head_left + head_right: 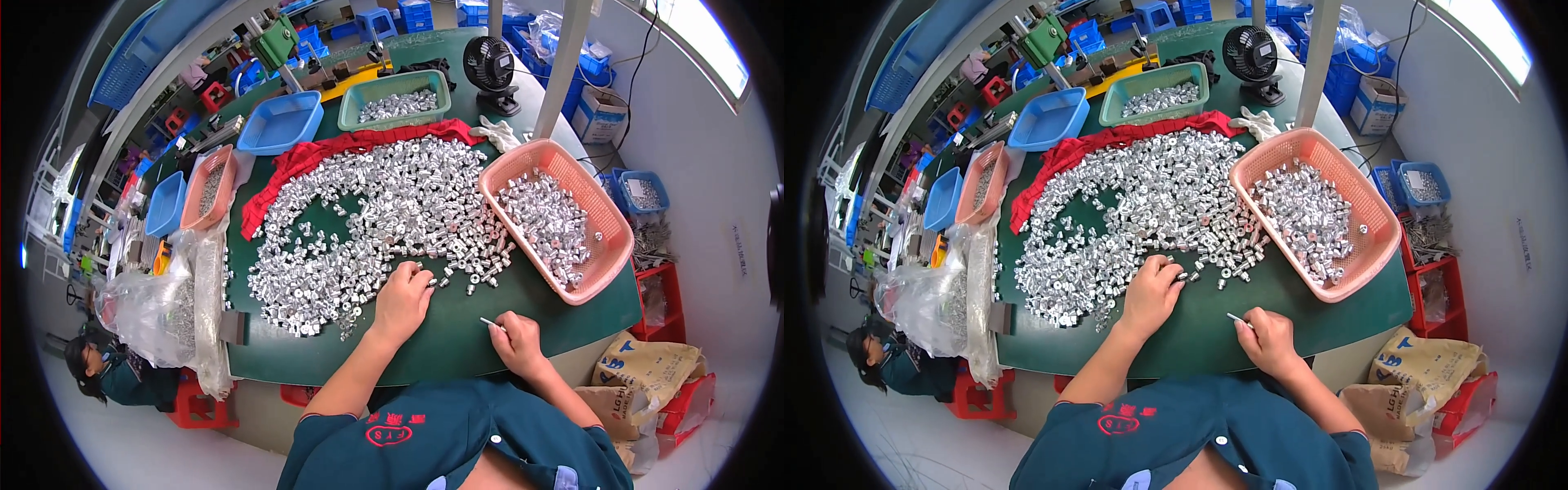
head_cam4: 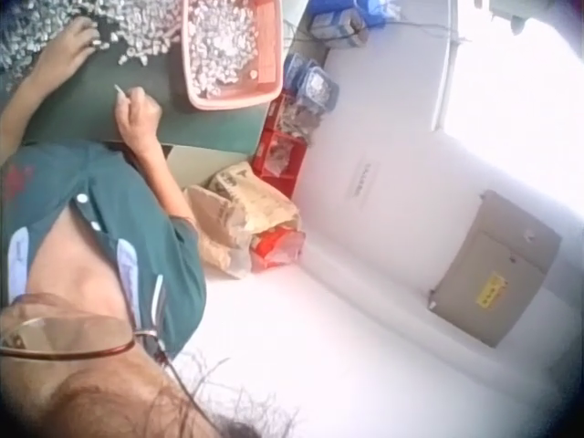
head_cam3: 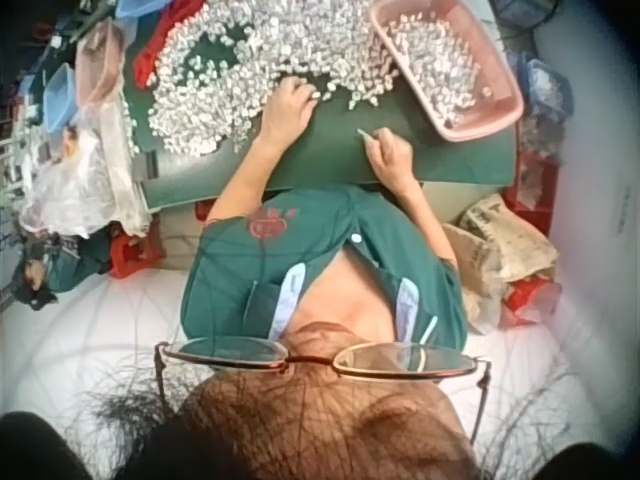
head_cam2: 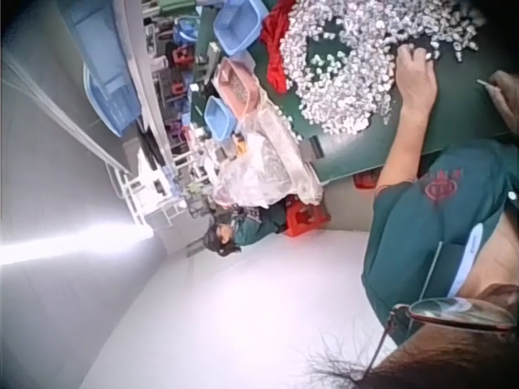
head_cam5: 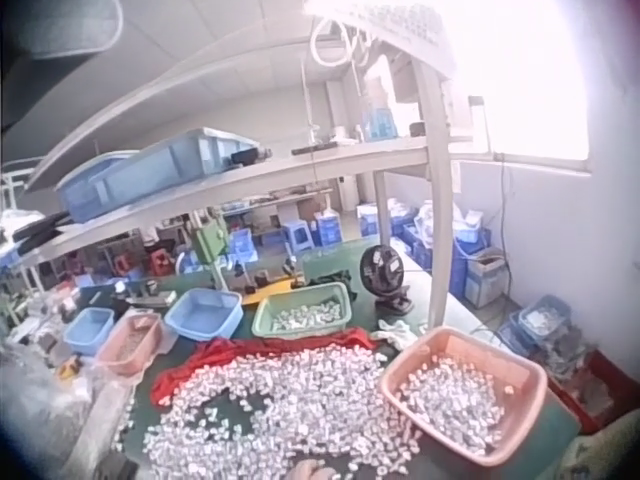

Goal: The person sorts small metal rings and components by hand, moving them from a pile into a plastic basket.

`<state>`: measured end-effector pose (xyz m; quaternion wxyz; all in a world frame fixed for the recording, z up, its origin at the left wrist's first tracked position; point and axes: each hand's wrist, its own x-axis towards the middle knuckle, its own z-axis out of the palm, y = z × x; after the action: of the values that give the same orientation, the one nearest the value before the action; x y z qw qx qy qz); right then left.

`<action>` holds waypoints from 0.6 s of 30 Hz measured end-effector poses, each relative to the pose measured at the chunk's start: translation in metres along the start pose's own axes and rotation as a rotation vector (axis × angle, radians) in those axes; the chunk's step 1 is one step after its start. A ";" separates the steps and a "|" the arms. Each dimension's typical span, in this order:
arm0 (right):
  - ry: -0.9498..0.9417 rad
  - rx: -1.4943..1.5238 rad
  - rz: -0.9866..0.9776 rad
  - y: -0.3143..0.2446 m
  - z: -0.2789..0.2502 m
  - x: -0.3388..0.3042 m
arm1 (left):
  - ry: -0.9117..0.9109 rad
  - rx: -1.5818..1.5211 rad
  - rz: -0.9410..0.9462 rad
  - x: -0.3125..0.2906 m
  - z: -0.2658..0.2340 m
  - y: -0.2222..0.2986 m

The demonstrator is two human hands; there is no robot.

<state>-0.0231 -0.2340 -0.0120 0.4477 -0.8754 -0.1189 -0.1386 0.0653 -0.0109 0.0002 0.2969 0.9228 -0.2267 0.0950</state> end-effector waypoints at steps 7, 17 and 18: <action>0.003 -0.031 -0.046 -0.002 0.002 0.003 | 0.083 -0.496 -0.227 -0.008 0.002 -0.001; 0.205 -0.309 -0.035 0.002 -0.007 0.015 | -0.143 -1.683 -0.652 -0.025 -0.006 0.003; 0.192 -0.293 -0.049 0.003 -0.007 0.016 | -0.156 -1.697 -0.652 -0.027 -0.004 0.001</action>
<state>-0.0084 -0.2402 -0.0042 0.3211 -0.9108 -0.0753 -0.2483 0.0410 0.0003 -0.0043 0.8720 0.4166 0.0322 -0.2550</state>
